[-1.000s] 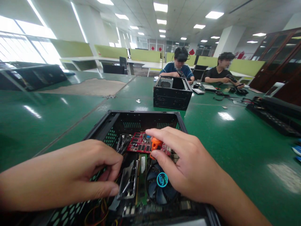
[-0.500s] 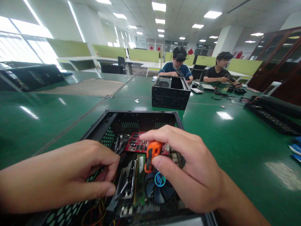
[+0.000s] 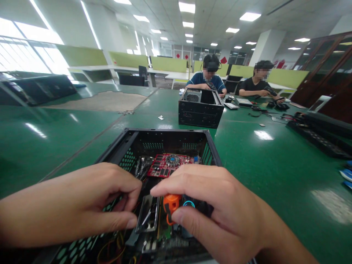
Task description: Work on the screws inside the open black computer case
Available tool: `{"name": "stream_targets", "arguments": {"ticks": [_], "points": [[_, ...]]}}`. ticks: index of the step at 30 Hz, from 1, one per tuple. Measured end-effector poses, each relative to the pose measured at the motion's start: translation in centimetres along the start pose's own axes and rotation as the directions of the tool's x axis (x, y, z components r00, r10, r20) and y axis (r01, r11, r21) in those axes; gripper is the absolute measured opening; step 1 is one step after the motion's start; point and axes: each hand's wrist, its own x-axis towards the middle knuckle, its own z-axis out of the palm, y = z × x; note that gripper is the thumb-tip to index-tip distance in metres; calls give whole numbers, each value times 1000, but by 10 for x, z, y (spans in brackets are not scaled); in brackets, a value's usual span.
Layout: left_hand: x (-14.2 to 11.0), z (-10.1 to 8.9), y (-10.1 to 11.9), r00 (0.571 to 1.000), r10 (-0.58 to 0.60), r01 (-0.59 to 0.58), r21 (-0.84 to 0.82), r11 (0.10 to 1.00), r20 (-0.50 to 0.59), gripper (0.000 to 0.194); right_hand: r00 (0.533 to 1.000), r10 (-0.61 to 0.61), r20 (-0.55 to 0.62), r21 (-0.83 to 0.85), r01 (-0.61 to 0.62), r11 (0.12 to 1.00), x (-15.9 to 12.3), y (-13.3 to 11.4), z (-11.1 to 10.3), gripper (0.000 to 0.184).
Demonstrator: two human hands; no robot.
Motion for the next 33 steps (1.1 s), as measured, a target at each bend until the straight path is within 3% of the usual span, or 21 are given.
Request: {"name": "stream_targets", "arguments": {"ticks": [33], "points": [[0, 0, 2, 1000, 28, -28, -21, 999, -11, 26, 1000, -14, -17, -14, 14, 1000, -1, 1, 1, 36]]}}
